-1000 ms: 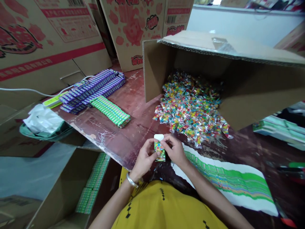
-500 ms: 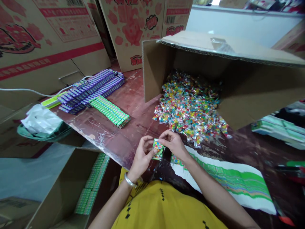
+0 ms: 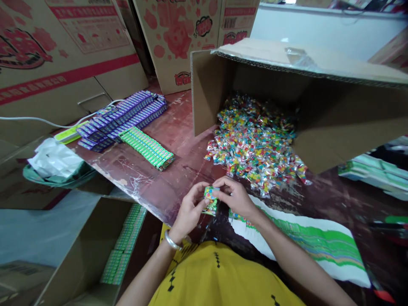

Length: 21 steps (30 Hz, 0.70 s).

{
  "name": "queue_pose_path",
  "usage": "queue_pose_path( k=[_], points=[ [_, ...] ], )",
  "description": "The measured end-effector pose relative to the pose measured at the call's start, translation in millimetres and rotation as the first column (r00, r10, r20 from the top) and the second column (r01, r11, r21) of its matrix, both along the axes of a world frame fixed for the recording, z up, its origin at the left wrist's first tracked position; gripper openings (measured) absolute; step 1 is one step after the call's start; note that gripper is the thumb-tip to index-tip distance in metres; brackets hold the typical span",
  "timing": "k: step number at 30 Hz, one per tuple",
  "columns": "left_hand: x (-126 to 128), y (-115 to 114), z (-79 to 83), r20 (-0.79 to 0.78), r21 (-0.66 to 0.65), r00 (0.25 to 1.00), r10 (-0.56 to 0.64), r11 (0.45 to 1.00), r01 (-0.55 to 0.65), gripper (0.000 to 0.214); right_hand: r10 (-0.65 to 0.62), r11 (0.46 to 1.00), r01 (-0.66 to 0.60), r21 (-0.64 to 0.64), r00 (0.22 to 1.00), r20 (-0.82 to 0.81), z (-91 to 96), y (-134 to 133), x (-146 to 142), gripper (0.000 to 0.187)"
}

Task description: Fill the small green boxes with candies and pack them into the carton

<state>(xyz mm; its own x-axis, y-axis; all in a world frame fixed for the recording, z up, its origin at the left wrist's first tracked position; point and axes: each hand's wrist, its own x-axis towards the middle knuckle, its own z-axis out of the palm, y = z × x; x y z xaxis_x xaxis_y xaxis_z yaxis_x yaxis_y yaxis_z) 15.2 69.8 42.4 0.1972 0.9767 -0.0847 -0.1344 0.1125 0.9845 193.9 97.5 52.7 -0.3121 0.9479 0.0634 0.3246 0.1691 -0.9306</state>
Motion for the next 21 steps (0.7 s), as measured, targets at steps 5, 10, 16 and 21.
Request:
queue_pose_path(
  k=[5,10,16,21],
  points=[
    [2,7,-10.4,0.106,-0.048,0.99,0.089,0.995,-0.085,0.043,0.058,0.969,-0.131,0.209,0.945,0.323,0.3,-11,-3,0.088],
    [1,10,-15.8,0.002,-0.068,0.993,0.115,0.991,-0.114,0.038,-0.035,0.925,-0.117,0.361,0.92,0.39,-8.6,-8,-7,0.073],
    [-31,27,-15.7,-0.516,0.165,0.827,0.222,0.974,-0.158,0.021,-0.027,0.923,-0.141,0.357,0.904,0.426,-13.7,-5,-9,0.096],
    [-75,61,-15.1,-0.807,0.534,0.245,0.538,0.841,-0.088,0.013,-0.089,0.957,-0.058,0.284,0.874,0.477,-18.8,-6,3,0.072]
  ],
)
